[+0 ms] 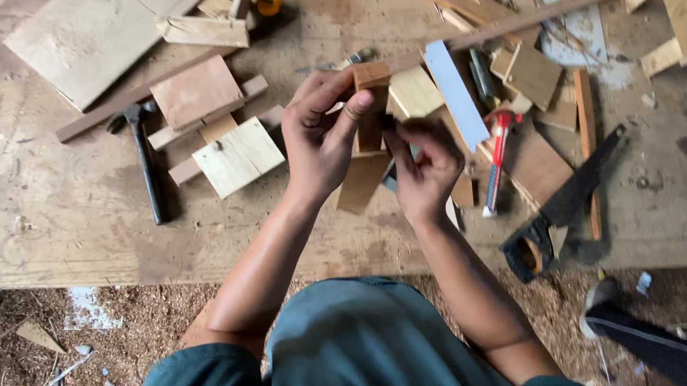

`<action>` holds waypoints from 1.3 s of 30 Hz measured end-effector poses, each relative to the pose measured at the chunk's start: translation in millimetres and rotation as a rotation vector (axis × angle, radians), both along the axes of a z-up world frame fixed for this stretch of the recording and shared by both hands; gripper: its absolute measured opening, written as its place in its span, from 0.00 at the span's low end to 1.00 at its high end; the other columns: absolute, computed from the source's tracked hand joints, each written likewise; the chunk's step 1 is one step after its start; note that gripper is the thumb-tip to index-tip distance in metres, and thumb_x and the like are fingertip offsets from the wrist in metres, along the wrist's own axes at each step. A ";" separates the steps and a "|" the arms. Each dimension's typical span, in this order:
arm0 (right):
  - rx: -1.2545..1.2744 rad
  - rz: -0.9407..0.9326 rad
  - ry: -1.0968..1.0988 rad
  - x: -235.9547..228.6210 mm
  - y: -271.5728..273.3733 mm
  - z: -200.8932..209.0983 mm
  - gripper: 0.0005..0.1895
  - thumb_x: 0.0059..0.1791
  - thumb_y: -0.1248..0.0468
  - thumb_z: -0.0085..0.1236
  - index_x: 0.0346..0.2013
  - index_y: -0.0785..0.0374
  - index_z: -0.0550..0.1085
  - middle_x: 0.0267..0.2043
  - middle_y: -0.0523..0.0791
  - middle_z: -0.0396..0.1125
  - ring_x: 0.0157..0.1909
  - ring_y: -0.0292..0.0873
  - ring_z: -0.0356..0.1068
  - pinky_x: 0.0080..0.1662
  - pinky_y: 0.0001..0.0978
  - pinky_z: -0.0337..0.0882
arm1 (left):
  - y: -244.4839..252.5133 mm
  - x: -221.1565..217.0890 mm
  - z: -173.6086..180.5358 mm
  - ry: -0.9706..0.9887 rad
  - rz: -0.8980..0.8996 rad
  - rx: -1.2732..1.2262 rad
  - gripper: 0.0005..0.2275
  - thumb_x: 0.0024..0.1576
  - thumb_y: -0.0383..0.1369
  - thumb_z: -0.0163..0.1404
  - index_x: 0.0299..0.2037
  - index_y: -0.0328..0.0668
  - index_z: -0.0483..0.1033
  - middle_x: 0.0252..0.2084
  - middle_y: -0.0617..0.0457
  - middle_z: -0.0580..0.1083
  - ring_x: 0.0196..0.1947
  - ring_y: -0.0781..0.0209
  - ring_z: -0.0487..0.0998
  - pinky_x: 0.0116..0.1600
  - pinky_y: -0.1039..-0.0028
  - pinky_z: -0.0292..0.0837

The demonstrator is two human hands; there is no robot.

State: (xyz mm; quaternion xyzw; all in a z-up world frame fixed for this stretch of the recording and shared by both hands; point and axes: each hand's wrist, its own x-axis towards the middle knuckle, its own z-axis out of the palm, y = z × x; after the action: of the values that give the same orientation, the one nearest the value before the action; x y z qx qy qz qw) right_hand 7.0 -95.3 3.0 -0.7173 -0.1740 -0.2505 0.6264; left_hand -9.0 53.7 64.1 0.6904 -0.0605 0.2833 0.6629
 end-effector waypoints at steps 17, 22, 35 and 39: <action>-0.819 0.355 -0.737 39.3 -27.2 44.2 0.09 0.44 0.67 0.59 0.37 0.63 0.81 0.43 0.44 0.73 0.45 0.44 0.70 0.48 0.39 0.66 | -2.3 21.2 -0.2 0.038 0.071 0.110 0.14 0.61 0.31 0.60 0.52 0.30 0.81 0.37 0.52 0.75 0.38 0.69 0.74 0.43 0.79 0.72; -0.792 0.302 -0.646 42.2 -21.8 39.9 0.12 0.44 0.69 0.62 0.41 0.62 0.84 0.41 0.43 0.73 0.41 0.43 0.68 0.43 0.38 0.64 | 4.5 20.8 1.8 0.055 0.064 0.071 0.14 0.61 0.31 0.59 0.54 0.30 0.79 0.40 0.51 0.74 0.40 0.70 0.76 0.45 0.80 0.74; -0.598 0.247 -0.653 57.4 -35.1 50.0 0.09 0.43 0.73 0.70 0.37 0.61 0.82 0.39 0.43 0.72 0.41 0.44 0.69 0.44 0.37 0.68 | 6.2 20.8 -13.6 0.081 -0.025 0.052 0.13 0.62 0.31 0.58 0.54 0.33 0.81 0.41 0.52 0.74 0.42 0.69 0.74 0.47 0.78 0.74; -0.447 0.275 -0.519 48.5 -35.9 44.1 0.09 0.44 0.77 0.70 0.36 0.65 0.82 0.39 0.44 0.72 0.42 0.44 0.70 0.47 0.35 0.69 | 4.2 18.1 -17.9 0.055 -0.048 0.015 0.12 0.63 0.29 0.58 0.54 0.32 0.80 0.42 0.53 0.75 0.43 0.69 0.74 0.49 0.77 0.73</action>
State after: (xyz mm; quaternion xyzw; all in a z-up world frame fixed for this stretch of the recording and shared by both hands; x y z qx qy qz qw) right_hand 55.5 -131.1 47.1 -0.7189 -0.4724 -0.2936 0.4169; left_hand 9.0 57.9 46.2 0.7013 -0.0608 0.2476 0.6657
